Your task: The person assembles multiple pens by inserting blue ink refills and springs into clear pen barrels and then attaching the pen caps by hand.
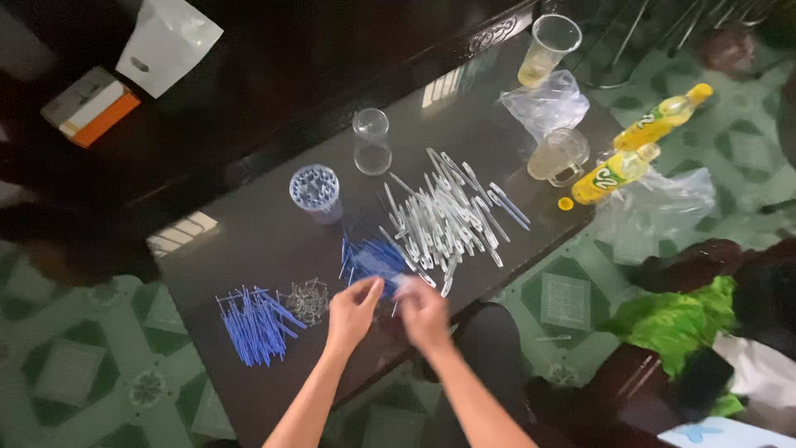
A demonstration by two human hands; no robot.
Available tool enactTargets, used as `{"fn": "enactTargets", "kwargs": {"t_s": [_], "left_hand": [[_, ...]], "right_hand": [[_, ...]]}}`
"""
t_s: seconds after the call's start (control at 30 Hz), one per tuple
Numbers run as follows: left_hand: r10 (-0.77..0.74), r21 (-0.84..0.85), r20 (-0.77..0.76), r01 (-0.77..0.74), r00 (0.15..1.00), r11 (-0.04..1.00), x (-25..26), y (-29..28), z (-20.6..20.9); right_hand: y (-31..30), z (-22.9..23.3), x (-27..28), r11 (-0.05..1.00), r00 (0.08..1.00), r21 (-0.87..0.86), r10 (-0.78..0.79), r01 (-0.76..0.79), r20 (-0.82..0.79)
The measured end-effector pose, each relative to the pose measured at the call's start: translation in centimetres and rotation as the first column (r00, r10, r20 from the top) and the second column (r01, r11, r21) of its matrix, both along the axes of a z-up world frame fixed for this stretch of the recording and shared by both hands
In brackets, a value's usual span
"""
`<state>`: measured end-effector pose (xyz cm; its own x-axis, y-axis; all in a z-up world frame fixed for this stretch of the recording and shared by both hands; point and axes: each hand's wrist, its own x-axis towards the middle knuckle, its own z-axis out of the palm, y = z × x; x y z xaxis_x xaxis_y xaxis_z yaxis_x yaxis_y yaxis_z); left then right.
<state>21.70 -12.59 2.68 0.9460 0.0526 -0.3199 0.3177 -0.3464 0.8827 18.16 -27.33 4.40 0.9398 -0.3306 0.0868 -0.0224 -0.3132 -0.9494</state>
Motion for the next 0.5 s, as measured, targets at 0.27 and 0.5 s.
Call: {"fn": "enactTargets", "kwargs": {"t_s": [0.27,0.5], "left_hand": [[-0.147,0.514,0.618,-0.255,0.772,0.819,14.1,4.5,6.5],[-0.338,0.867,-0.018,0.183,0.941,0.464,22.5,5.8,5.4]], "right_hand": [[-16.1,-8.8,8.2,0.788,0.904,-0.442,-0.378,0.428,0.201],[-11.5,-7.8,5.1,0.842,0.887,-0.286,-0.407,0.457,0.218]]}}
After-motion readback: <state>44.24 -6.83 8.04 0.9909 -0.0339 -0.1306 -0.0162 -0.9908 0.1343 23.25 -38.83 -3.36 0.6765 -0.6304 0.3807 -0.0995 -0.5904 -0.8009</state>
